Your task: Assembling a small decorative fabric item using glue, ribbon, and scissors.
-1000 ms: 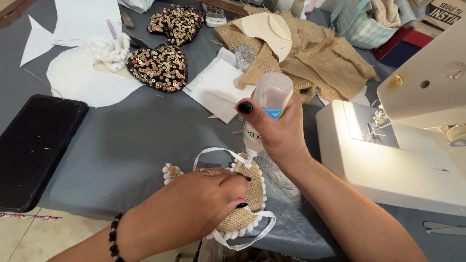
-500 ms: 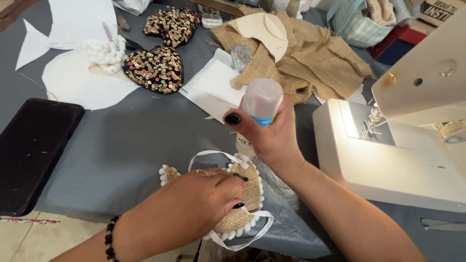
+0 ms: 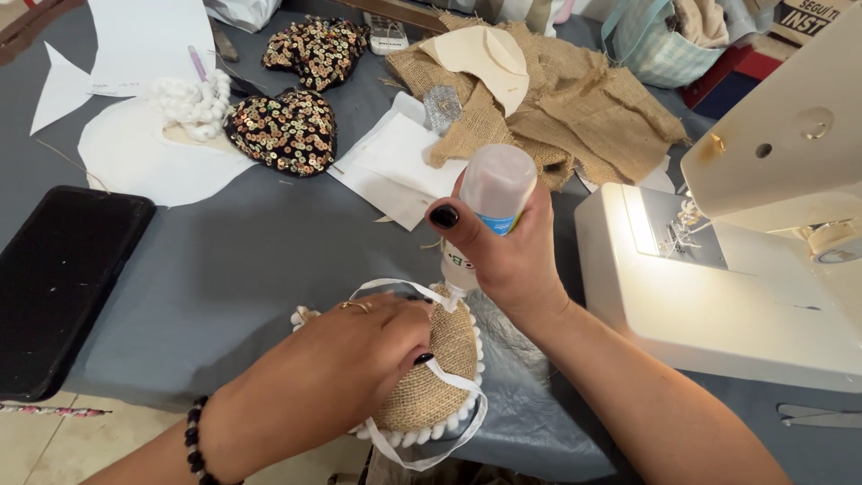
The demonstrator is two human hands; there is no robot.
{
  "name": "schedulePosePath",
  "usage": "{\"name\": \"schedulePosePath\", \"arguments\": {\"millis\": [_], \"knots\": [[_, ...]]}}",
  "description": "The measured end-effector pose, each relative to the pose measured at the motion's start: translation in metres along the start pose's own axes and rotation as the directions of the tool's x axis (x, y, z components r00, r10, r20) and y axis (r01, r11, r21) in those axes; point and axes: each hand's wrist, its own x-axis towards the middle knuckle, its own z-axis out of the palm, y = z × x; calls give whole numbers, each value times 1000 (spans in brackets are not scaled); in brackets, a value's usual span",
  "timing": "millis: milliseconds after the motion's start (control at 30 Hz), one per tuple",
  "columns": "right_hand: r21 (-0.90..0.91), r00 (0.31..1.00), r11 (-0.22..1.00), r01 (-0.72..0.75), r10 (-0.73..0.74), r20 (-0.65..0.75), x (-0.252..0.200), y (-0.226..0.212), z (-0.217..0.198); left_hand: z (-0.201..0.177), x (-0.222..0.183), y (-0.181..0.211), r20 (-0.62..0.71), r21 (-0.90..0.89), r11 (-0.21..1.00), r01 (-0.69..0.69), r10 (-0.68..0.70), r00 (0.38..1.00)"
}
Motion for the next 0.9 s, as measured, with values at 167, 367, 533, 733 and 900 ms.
{"name": "schedulePosePath", "arguments": {"millis": [167,367,533,733,900], "knots": [[-8,999,1000,9,-9,36,-4,3,-3,8,7,-6,-50,10,998,-68,68,996],[87,993,996,17,-27,116,-7,0,-6,6,8,-8,18,-41,999,-9,10,1000],[65,996,998,3,-9,93,-9,1,-7,5,9,-6,46,-71,997,33,-30,998],[132,994,991,7,-21,104,-15,1,-9,3,9,-6,82,-80,995,60,-54,995],[81,998,997,2,-7,60,-12,-5,-5,-1,14,-3,146,-127,985,113,-95,985]]}}
